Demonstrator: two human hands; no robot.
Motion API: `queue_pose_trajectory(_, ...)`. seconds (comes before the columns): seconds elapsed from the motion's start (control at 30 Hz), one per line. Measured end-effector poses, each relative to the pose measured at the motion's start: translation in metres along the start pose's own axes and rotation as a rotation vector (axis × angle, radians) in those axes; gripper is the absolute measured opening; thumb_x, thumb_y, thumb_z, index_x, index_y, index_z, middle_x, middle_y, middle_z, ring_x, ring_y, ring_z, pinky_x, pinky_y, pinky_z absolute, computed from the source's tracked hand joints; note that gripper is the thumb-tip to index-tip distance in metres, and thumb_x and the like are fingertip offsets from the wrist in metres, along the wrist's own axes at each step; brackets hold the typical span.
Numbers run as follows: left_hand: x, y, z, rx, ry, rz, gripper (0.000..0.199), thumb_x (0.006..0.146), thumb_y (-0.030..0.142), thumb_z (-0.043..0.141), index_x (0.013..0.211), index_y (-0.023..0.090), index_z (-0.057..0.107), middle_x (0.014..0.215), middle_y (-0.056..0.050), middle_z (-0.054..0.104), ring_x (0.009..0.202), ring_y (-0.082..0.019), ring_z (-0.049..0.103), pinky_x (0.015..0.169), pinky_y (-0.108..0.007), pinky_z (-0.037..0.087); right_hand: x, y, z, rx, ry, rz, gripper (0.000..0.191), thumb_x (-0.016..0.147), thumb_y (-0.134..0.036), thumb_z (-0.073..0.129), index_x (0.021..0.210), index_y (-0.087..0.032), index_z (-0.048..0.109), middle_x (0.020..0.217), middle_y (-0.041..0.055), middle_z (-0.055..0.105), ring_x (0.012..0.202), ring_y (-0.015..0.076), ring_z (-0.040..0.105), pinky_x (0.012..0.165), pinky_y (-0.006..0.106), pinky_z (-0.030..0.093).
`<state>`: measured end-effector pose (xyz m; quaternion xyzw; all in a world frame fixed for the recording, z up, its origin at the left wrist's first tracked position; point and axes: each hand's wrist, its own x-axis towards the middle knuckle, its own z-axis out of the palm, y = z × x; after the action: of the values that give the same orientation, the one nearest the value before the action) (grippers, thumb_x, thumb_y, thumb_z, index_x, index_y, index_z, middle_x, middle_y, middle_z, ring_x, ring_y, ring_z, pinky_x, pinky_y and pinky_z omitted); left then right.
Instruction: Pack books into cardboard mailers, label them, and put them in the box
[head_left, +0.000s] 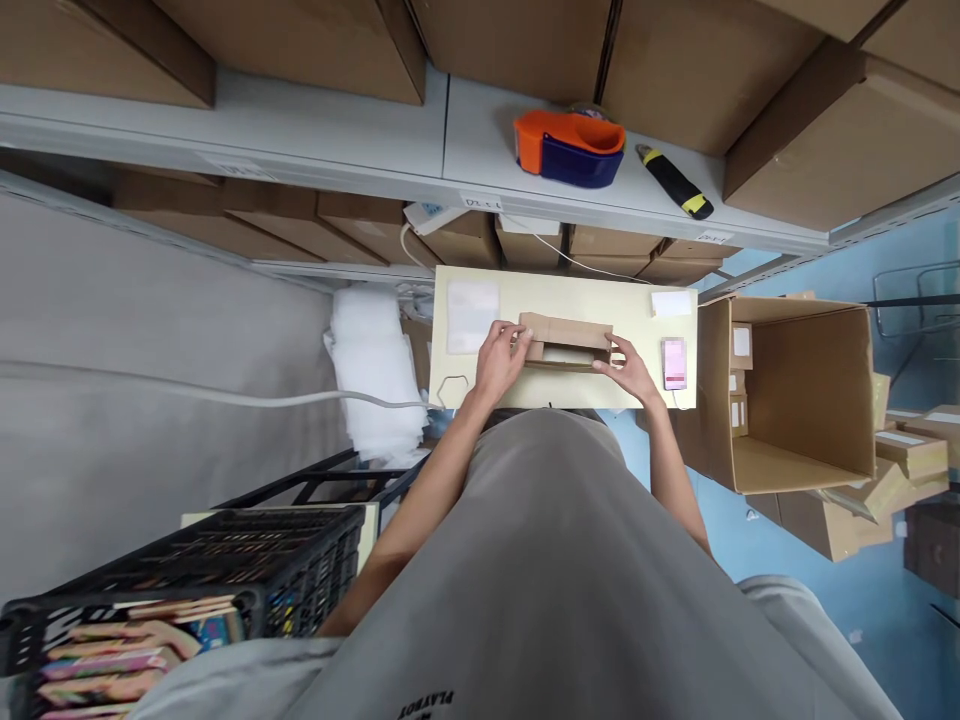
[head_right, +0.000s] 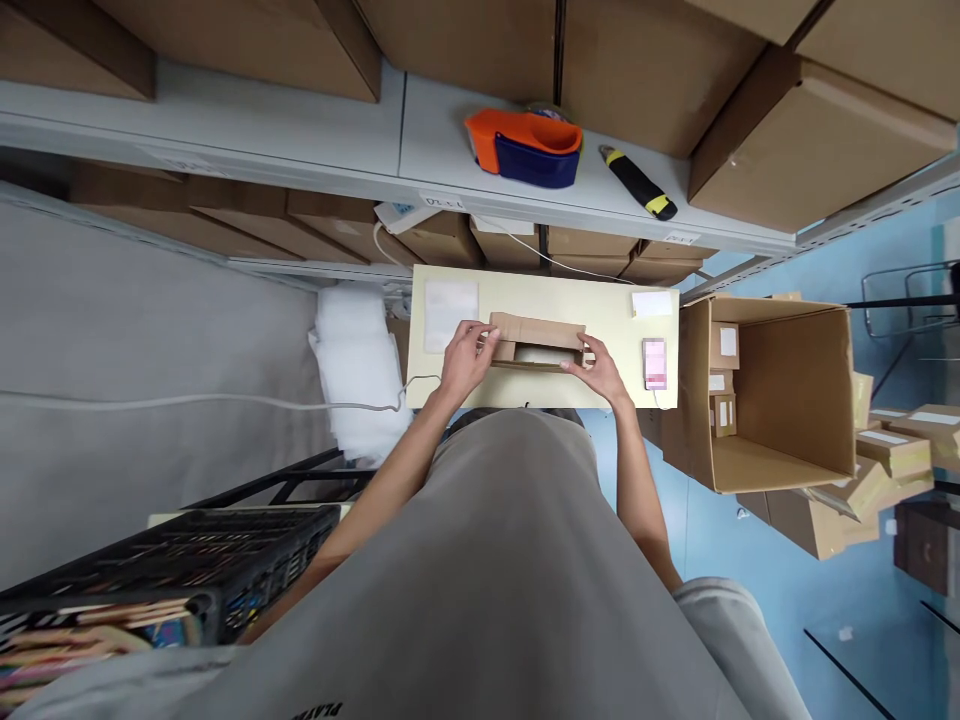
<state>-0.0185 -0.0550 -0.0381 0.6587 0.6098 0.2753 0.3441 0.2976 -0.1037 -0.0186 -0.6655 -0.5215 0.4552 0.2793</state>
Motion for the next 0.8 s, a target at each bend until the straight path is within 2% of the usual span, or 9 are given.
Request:
queue_pose_trajectory(0.07, 0.008, -0.001, 0.008, 0.026, 0.035, -0.006, 0.056, 0.119, 0.063, 0.039, 0.125, 0.021, 0.076, 0.126, -0.015, 0.071, 0.1, -0.027, 0.074, 0.102, -0.043, 0.061, 0.006, 0.004, 0.003, -0.036, 0.083, -0.008, 0.069, 0.092, -0.076, 0.08, 0.141, -0.027, 0.073, 0.15, 0.0148, 0.071, 0.114, 0.0289, 0.074, 0.101, 0.048, 0.066)
queue_pose_trajectory(0.17, 0.021, -0.007, 0.024, 0.059, 0.048, -0.028, 0.061, 0.118, 0.066, 0.041, 0.142, 0.019, 0.071, 0.123, -0.016, 0.071, 0.099, -0.029, 0.073, 0.1, -0.044, 0.061, 0.02, 0.01, 0.014, -0.117, 0.247, -0.023, 0.054, 0.099, -0.075, 0.07, 0.121, -0.025, 0.071, 0.131, 0.0124, 0.076, 0.093, 0.0239, 0.069, 0.095, 0.045, 0.063)
queue_pose_trajectory(0.27, 0.029, -0.017, 0.034, 0.048, 0.009, -0.052, 0.066, 0.116, 0.069, 0.043, 0.153, 0.019, 0.067, 0.13, -0.017, 0.069, 0.098, -0.028, 0.073, 0.1, -0.044, 0.061, 0.031, 0.016, 0.027, -0.164, 0.348, -0.036, 0.052, 0.101, -0.075, 0.066, 0.115, -0.025, 0.067, 0.125, 0.0111, 0.074, 0.088, 0.0228, 0.064, 0.091, 0.043, 0.062)
queue_pose_trajectory(0.33, 0.03, -0.022, 0.036, 0.007, -0.022, -0.044, 0.067, 0.115, 0.071, 0.043, 0.151, 0.021, 0.069, 0.141, -0.018, 0.067, 0.103, -0.028, 0.074, 0.104, -0.043, 0.061, 0.032, 0.021, 0.031, -0.163, 0.366, -0.034, 0.056, 0.104, -0.077, 0.06, 0.123, -0.025, 0.067, 0.129, 0.0125, 0.074, 0.091, 0.0238, 0.065, 0.092, 0.043, 0.062)
queue_pose_trajectory(0.4, 0.028, -0.025, 0.037, -0.052, -0.051, -0.032, 0.069, 0.115, 0.074, 0.042, 0.153, 0.023, 0.068, 0.152, -0.019, 0.067, 0.117, -0.03, 0.074, 0.11, -0.043, 0.06, 0.03, 0.025, 0.031, -0.15, 0.35, -0.015, 0.066, 0.107, -0.078, 0.053, 0.143, -0.023, 0.065, 0.139, 0.0152, 0.074, 0.1, 0.026, 0.07, 0.096, 0.044, 0.062)
queue_pose_trajectory(0.5, 0.017, -0.023, 0.041, -0.15, -0.099, -0.069, 0.071, 0.115, 0.075, 0.04, 0.158, 0.023, 0.064, 0.158, -0.017, 0.069, 0.132, -0.032, 0.072, 0.117, -0.045, 0.058, 0.028, 0.029, 0.026, -0.123, 0.291, 0.0, 0.08, 0.112, -0.08, 0.038, 0.163, -0.021, 0.058, 0.157, 0.0196, 0.069, 0.132, 0.0316, 0.071, 0.116, 0.047, 0.058)
queue_pose_trajectory(0.6, 0.005, -0.02, 0.05, -0.235, -0.077, -0.173, 0.069, 0.116, 0.073, 0.037, 0.157, 0.024, 0.064, 0.157, -0.015, 0.072, 0.137, -0.031, 0.071, 0.12, -0.046, 0.058, 0.031, 0.03, 0.023, -0.106, 0.239, -0.01, 0.088, 0.112, -0.082, 0.032, 0.161, -0.017, 0.063, 0.166, 0.0211, 0.066, 0.154, 0.0335, 0.062, 0.132, 0.05, 0.048)
queue_pose_trajectory(0.7, -0.002, -0.02, 0.056, -0.301, 0.004, -0.264, 0.066, 0.118, 0.07, 0.032, 0.153, 0.024, 0.065, 0.159, -0.014, 0.071, 0.147, -0.03, 0.066, 0.128, -0.046, 0.052, 0.039, 0.027, 0.023, -0.112, 0.211, -0.009, 0.089, 0.111, -0.085, 0.034, 0.16, -0.018, 0.065, 0.165, 0.0202, 0.067, 0.155, 0.0329, 0.062, 0.133, 0.051, 0.048)
queue_pose_trajectory(0.8, -0.002, -0.022, 0.059, -0.332, 0.035, -0.305, 0.069, 0.118, 0.071, 0.03, 0.15, 0.022, 0.067, 0.159, -0.014, 0.071, 0.151, -0.029, 0.064, 0.132, -0.046, 0.049, 0.042, 0.023, 0.026, -0.118, 0.202, -0.012, 0.083, 0.111, -0.083, 0.036, 0.157, -0.021, 0.067, 0.162, 0.019, 0.07, 0.151, 0.0329, 0.065, 0.131, 0.053, 0.05)
